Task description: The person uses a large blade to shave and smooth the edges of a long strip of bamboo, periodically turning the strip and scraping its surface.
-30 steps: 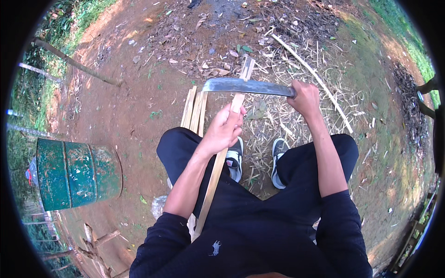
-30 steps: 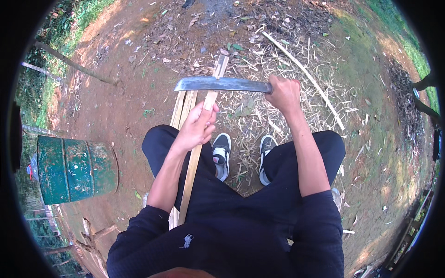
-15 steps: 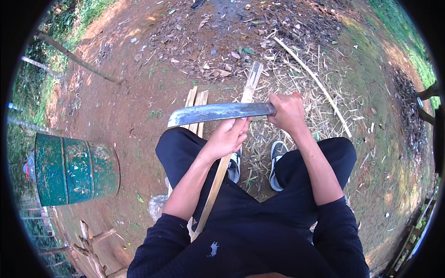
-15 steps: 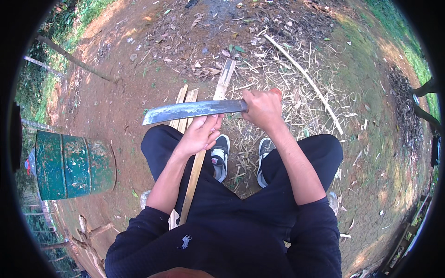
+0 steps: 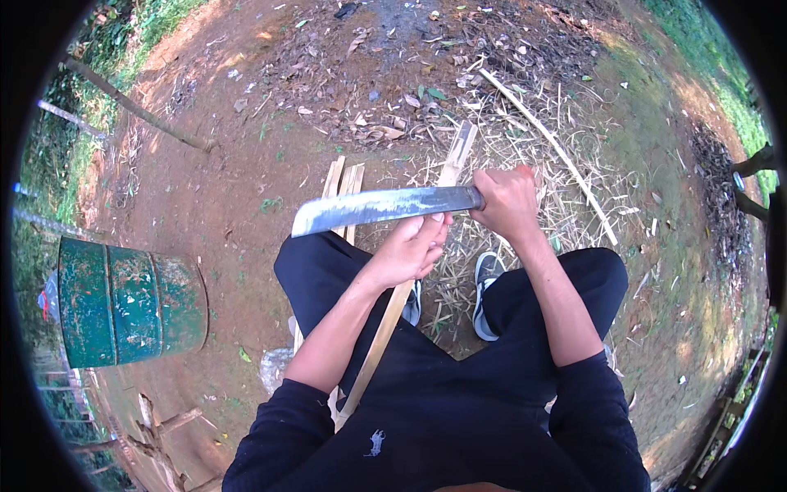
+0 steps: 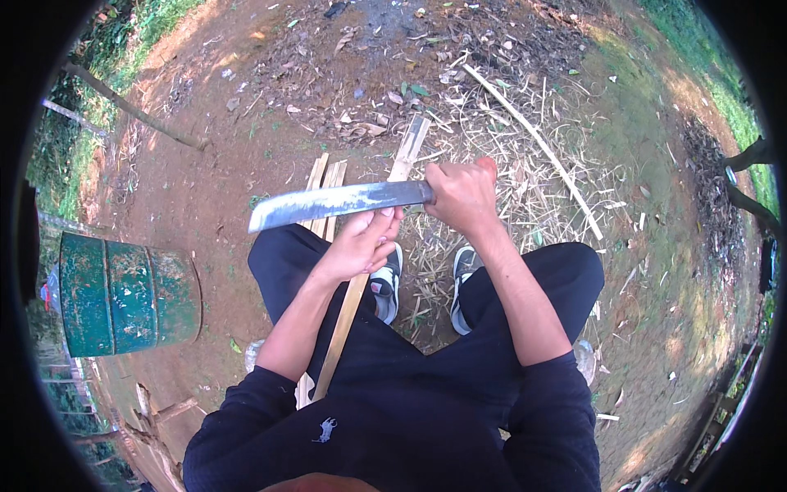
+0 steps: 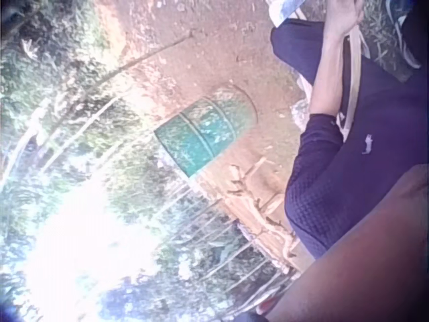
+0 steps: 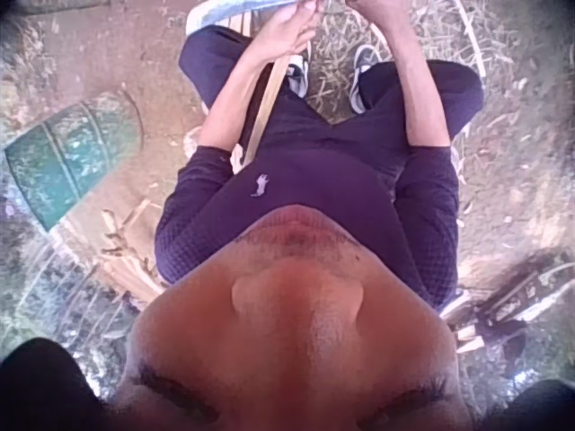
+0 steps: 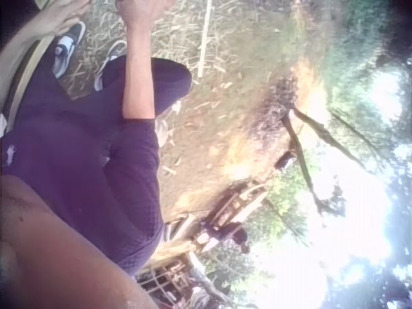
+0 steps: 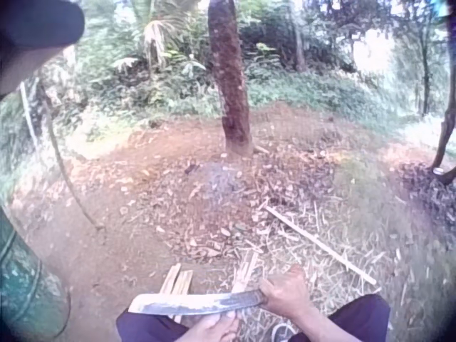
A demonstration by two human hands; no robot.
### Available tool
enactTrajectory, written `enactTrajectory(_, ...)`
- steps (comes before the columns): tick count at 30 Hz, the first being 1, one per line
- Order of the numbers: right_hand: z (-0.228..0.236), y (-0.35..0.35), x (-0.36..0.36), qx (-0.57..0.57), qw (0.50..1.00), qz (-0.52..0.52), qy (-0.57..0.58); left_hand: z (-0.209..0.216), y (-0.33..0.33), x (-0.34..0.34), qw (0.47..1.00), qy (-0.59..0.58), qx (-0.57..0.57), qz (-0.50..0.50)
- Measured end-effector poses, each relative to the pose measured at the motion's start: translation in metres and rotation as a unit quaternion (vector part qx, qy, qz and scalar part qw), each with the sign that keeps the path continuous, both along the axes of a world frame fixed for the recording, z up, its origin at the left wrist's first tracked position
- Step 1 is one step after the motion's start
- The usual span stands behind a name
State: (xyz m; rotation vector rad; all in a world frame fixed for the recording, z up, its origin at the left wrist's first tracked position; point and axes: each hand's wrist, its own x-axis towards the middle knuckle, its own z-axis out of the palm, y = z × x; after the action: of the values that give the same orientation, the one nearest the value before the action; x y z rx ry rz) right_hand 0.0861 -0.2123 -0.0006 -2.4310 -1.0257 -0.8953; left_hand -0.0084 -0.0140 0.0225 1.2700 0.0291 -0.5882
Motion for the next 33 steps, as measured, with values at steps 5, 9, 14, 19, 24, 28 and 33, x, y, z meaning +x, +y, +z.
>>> enactTrajectory(5, -0.019, -0.044, 0.032, 0.040, 0.992, -0.098, 0.075, 0.001, 0.001, 0.005, 0.999, -0.044, 0.013, 0.008)
enactTrajectory(9, -0.028, -0.013, 0.008, 0.003, 0.984, -0.118, 0.136, -0.002, 0.009, 0.008, 0.999, -0.028, 0.010, 0.013)
enactTrajectory(14, -0.034, -0.057, 0.049, 0.054, 0.978, -0.147, 0.141, -0.002, 0.004, -0.006, 1.000, -0.026, 0.011, -0.005)
enactTrajectory(19, -0.022, -0.082, 0.059, 0.017, 0.917, -0.334, 0.219, 0.001, -0.004, -0.010, 0.997, -0.040, -0.029, -0.058)
enactTrajectory(24, 0.015, -0.054, 0.030, 0.129, 0.907, -0.300, 0.266, 0.005, 0.012, 0.009, 0.999, -0.053, 0.010, 0.007)
enactTrajectory(28, 0.005, -0.052, 0.021, 0.198, 0.915, -0.234, 0.263, -0.001, 0.006, 0.007, 0.997, -0.079, 0.026, -0.001)
enactTrajectory(33, -0.008, -0.039, 0.009, 0.145, 0.965, -0.103, 0.191, -0.007, -0.004, 0.008, 0.995, -0.089, 0.033, 0.013)
